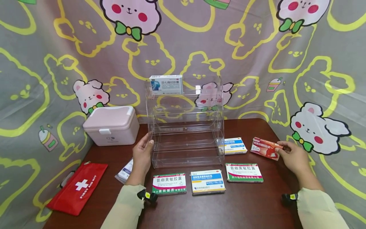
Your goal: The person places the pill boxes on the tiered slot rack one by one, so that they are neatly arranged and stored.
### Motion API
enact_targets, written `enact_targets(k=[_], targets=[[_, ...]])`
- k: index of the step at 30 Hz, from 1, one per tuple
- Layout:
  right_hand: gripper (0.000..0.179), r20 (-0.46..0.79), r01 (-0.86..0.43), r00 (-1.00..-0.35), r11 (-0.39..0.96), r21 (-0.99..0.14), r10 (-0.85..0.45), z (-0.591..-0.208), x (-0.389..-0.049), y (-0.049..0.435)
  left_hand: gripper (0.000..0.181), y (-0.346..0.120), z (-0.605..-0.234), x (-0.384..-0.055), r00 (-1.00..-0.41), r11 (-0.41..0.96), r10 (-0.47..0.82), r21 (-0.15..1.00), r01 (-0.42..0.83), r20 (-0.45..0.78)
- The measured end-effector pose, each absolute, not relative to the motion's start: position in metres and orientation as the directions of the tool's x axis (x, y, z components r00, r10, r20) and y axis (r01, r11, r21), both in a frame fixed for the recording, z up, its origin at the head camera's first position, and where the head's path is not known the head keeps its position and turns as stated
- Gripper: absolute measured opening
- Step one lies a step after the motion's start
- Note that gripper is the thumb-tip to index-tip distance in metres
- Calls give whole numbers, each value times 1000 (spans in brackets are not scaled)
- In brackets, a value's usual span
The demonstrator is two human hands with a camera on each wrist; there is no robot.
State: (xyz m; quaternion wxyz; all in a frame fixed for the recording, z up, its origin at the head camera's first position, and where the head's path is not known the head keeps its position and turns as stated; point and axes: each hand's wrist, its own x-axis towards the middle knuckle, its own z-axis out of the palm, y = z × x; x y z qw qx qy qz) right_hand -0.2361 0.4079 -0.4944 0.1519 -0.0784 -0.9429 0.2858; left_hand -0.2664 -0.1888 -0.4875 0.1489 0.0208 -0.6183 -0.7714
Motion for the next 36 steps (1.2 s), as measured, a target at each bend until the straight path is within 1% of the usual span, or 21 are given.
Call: enact_targets(k=[5,8,13,17,20,23,26,30,33,36], targets=[[37,351,24,-901,836,-548,256,-477,-234,395,50,-189,-487,-265,-954,-193,-256,959,210,157],[34,425,0,-863,840,-543,274,-463,-234,383,50,-190,-486,-264,-954,-191,-255,959,208,156],[29,573,-88,-766,835,-543,292,-434,-238,363,50,-193,-487,-264,-956,-188,-250,961,203,153],[26,651,-165,-698,818,-551,298,-404,-248,342,50,-194,-487,-264,-957,-181,-249,963,198,150],[24,708,-253,-640,788,-561,298,-377,-260,324,51,-196,-487,-264,-956,-180,-253,964,198,149],[24,731,-348,-599,717,-604,326,-348,-273,304,51,-197,-486,-264,-954,-188,-258,960,207,155],[25,713,-449,-593,581,-679,375,-322,-287,285,51,-196,-486,-264,-953,-191,-262,959,207,154],[27,677,-541,-612,408,-736,410,-297,-304,265,50,-192,-487,-264,-956,-185,-255,963,196,146],[25,651,-591,-635,281,-756,416,-285,-317,252,50,-190,-488,-264,-957,-179,-247,964,198,151],[24,608,-653,-675,46,-756,418,-272,-332,232,51,-191,-487,-264,-956,-172,-243,963,209,164]])
